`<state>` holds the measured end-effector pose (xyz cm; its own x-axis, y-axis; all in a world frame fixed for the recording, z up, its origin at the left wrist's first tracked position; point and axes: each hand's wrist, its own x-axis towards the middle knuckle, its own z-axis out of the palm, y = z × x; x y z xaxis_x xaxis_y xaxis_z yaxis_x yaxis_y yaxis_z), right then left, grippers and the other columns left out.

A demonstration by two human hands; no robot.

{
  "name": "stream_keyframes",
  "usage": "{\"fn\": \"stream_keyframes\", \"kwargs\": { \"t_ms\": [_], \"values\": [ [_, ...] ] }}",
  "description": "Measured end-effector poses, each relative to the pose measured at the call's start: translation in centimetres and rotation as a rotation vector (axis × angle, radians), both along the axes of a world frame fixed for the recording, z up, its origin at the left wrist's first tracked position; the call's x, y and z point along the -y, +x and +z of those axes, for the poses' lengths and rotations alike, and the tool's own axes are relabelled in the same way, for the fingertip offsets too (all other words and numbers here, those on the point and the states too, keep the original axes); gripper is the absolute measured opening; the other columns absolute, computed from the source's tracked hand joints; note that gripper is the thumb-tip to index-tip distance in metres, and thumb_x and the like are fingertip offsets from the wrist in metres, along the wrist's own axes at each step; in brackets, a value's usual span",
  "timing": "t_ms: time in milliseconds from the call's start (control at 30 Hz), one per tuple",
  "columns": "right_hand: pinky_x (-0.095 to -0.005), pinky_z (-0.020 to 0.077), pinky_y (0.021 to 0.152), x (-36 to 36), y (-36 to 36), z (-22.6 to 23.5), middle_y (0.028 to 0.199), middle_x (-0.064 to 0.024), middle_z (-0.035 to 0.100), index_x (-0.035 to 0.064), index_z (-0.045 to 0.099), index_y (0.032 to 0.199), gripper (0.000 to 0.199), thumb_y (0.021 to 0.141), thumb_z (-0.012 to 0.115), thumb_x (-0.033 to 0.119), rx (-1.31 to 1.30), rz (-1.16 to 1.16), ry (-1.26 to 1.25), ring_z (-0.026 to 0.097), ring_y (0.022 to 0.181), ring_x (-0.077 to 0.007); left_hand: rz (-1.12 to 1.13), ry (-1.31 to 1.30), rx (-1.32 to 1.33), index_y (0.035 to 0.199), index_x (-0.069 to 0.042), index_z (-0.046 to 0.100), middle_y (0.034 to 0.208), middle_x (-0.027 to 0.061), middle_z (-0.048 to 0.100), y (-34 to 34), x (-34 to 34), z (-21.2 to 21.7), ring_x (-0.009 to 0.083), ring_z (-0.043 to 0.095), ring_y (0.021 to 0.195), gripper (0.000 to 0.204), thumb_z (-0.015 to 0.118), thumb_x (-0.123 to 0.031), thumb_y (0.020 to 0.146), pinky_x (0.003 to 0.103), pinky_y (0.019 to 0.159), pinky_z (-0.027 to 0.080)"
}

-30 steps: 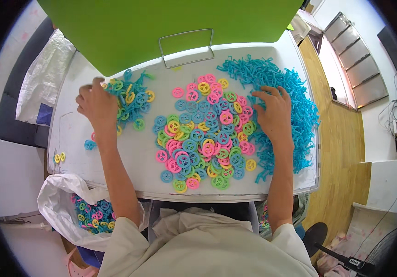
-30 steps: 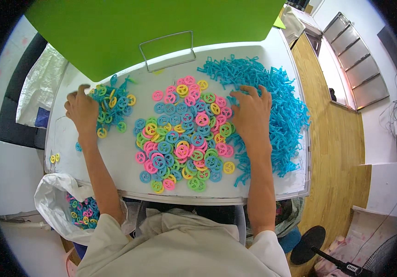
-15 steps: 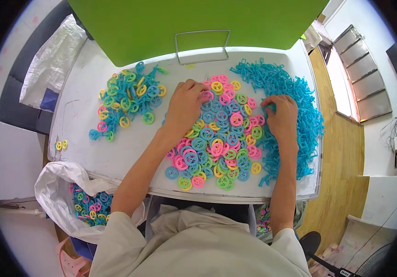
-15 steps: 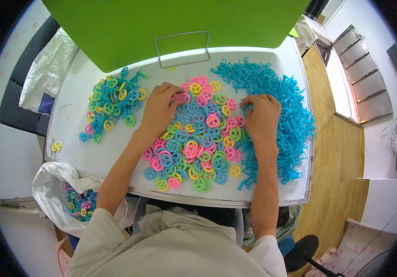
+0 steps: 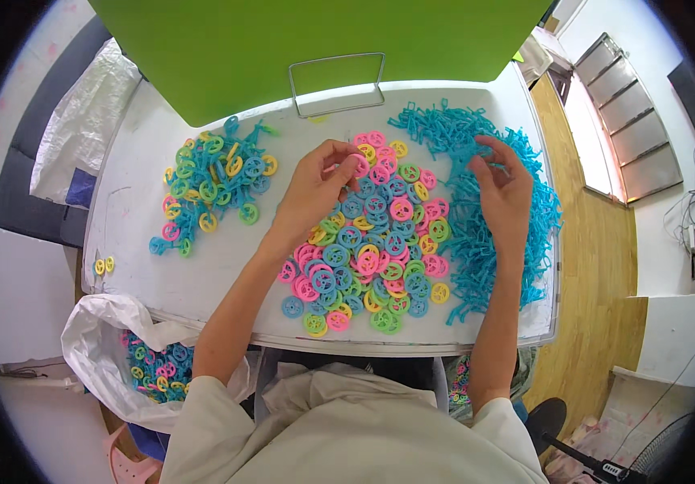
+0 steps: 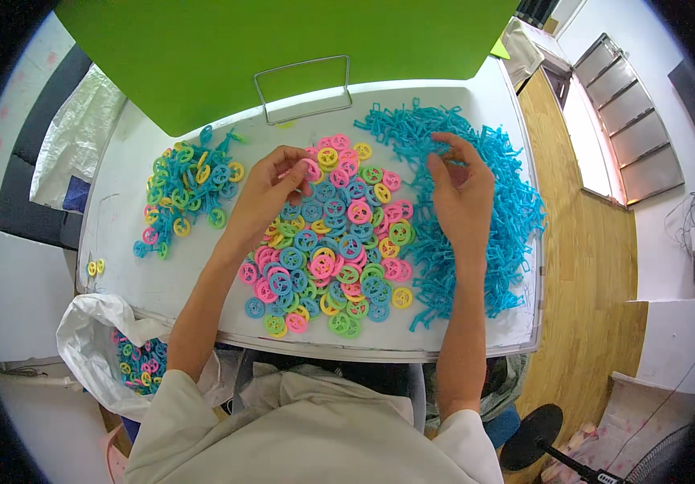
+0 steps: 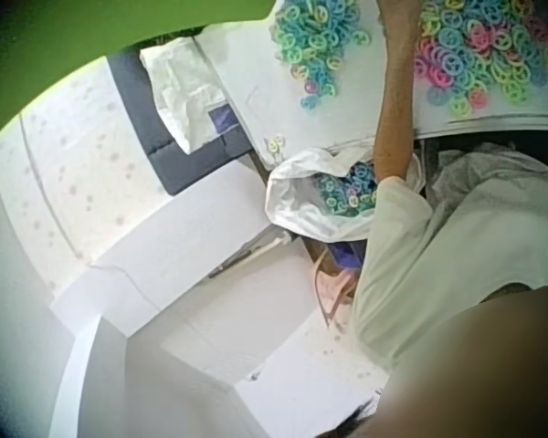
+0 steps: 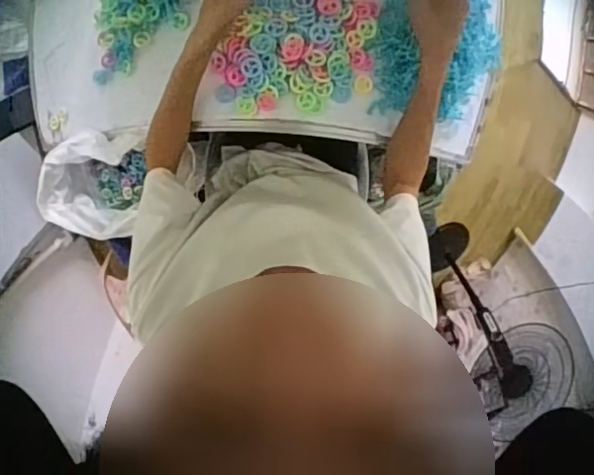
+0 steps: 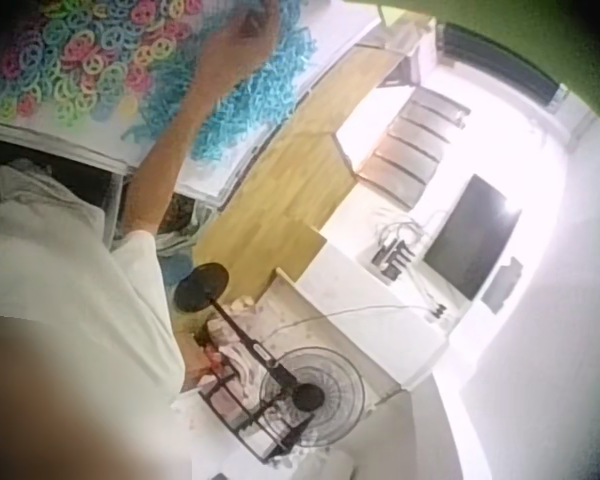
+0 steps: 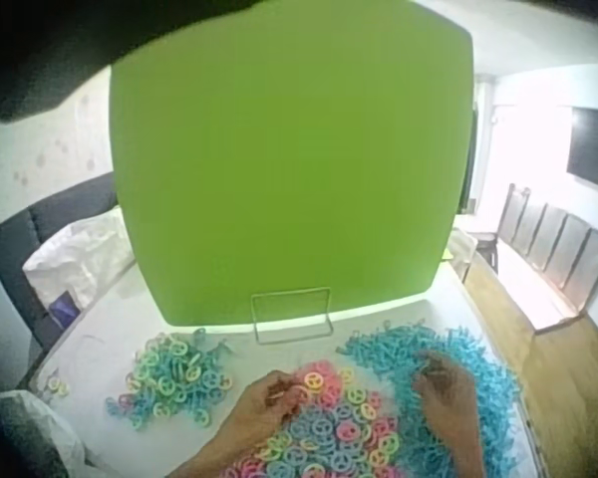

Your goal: Manually assembling and sorting small colorful plastic toy pieces at a workstation.

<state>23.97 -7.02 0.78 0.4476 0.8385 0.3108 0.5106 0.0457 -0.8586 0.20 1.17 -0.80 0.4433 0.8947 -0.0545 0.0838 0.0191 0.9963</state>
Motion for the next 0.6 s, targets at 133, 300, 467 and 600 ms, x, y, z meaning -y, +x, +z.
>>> {"fn": "stream_keyframes", "kwargs": {
  "t_ms": [133, 300, 467, 600],
  "values": [
    [-0.0268, 0.0527, 0.082, -0.8, -1.4, -1.5, 0.092, -0.0043, 0.060, 0.0011, 0.057, 0.109, 0.022, 0.088, 0.062, 0.006, -0.573, 0.228, -0.017, 0.064, 0.090, -0.0167, -0.085, -0.106, 0.146, 0.104, -0.006, 0.058, 0.090, -0.0003, 0.061, 0.1, 0.5, -0.1, 0.0090, 0.058, 0.083, 0.019, 0.057, -0.022, 0.095, 0.022, 0.070, 0.047],
    [-0.0295, 0.0538, 0.084, -1.4, -3.8, -3.3, 0.094, -0.0065, 0.062, 0.0001, 0.055, 0.106, 0.021, 0.088, 0.064, 0.007, -0.834, 0.402, -0.088, 0.065, 0.091, -0.0184, -0.048, -0.144, 0.155, 0.103, -0.007, 0.057, 0.096, 0.0014, 0.061, 0.6, 1.4, 0.5, 0.0114, 0.061, 0.089, 0.018, 0.056, -0.023, 0.095, 0.025, 0.073, 0.050],
    [-0.0283, 0.0544, 0.081, -1.1, -5.3, -3.2, 0.095, -0.0068, 0.062, 0.0011, 0.055, 0.106, 0.021, 0.088, 0.064, 0.007, -0.836, 0.463, -0.177, 0.065, 0.091, -0.0175, -0.036, -0.148, 0.303, 0.104, -0.005, 0.056, 0.101, 0.0040, 0.062, 0.8, 1.8, 0.2, 0.0154, 0.063, 0.095, 0.017, 0.056, -0.019, 0.095, 0.028, 0.077, 0.054],
    [-0.0238, 0.0525, 0.073, -1.0, -6.3, -2.7, 0.097, -0.0069, 0.063, 0.0002, 0.055, 0.110, 0.026, 0.087, 0.065, 0.008, -0.700, 0.424, -0.136, 0.065, 0.087, -0.0138, -0.046, -0.057, 0.290, 0.103, -0.004, 0.056, 0.099, 0.0044, 0.063, 0.9, 1.7, -0.4, 0.0146, 0.063, 0.094, 0.015, 0.057, -0.016, 0.094, 0.027, 0.074, 0.054]
  ]
}}
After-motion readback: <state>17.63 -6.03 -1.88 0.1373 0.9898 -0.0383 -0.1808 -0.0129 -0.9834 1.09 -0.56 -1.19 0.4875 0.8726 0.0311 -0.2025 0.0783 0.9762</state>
